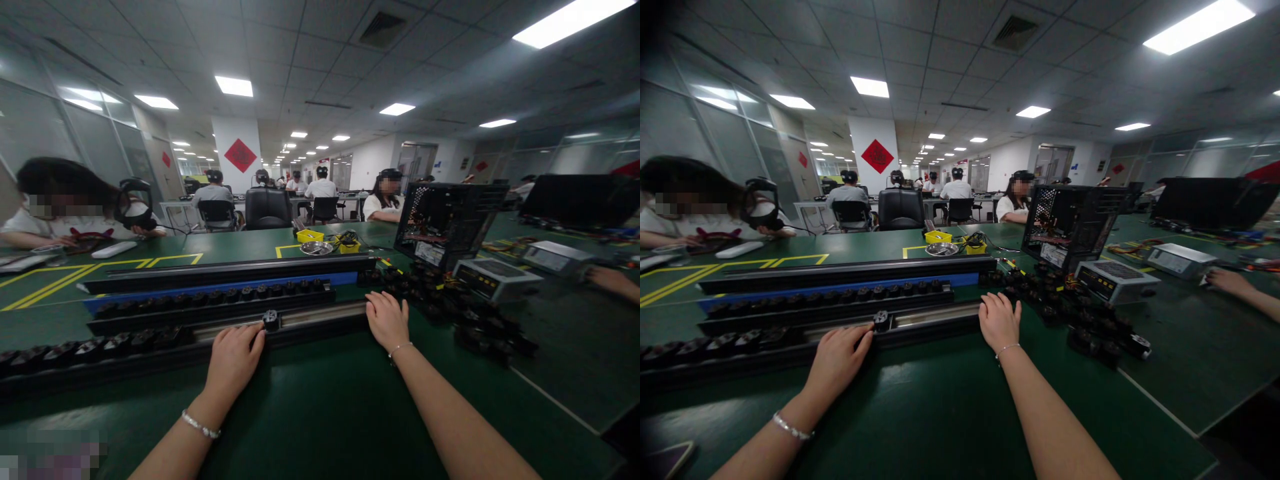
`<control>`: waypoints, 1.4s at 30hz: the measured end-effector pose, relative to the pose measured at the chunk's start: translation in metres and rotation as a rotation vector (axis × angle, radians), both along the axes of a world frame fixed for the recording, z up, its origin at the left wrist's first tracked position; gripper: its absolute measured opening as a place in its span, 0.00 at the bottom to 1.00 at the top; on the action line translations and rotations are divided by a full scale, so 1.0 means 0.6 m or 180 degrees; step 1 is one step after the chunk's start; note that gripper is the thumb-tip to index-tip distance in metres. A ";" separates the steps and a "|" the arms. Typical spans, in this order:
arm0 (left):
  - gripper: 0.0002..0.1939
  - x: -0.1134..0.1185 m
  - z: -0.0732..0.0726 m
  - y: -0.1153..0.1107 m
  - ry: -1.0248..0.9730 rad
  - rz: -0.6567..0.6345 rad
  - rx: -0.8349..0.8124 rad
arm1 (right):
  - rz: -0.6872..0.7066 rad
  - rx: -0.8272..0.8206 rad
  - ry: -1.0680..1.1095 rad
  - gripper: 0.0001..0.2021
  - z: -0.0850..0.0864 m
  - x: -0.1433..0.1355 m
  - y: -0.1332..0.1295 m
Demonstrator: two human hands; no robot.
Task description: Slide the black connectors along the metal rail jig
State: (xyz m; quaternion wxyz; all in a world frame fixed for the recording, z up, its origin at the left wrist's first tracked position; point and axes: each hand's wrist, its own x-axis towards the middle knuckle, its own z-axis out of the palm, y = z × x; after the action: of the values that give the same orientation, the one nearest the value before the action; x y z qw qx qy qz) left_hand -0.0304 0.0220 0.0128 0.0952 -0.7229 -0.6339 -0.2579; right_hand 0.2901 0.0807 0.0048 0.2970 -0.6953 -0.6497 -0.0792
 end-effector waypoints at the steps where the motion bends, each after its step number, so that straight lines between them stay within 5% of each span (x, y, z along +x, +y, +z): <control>1: 0.19 0.000 0.000 0.000 -0.0001 0.0005 -0.0011 | 0.0001 0.0012 -0.0012 0.19 0.000 -0.001 0.000; 7: 0.19 0.000 0.001 0.000 -0.0001 0.0000 -0.0043 | 0.0198 0.0102 -0.0113 0.18 0.005 -0.014 -0.006; 11: 0.18 0.002 0.002 -0.002 -0.0015 -0.0005 0.0007 | 0.0703 0.0170 -0.0203 0.18 0.014 -0.043 -0.020; 18: 0.18 0.004 0.000 0.000 -0.0073 0.0004 0.0017 | 0.1744 -0.0026 -0.0305 0.20 0.019 -0.152 -0.056; 24: 0.18 0.002 -0.005 0.002 -0.0038 0.0021 0.0097 | 0.2035 -0.0157 -0.0230 0.20 0.012 -0.231 -0.064; 42: 0.19 0.002 -0.005 0.002 0.0079 0.0014 0.0063 | 0.2090 -0.0200 -0.0606 0.22 0.015 -0.223 -0.060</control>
State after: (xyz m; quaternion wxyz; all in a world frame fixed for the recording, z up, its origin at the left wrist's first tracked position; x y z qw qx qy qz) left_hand -0.0291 0.0230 0.0096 0.1108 -0.7237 -0.6316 -0.2550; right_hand 0.1560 0.0445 0.0136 0.2230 -0.4473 -0.8658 -0.0239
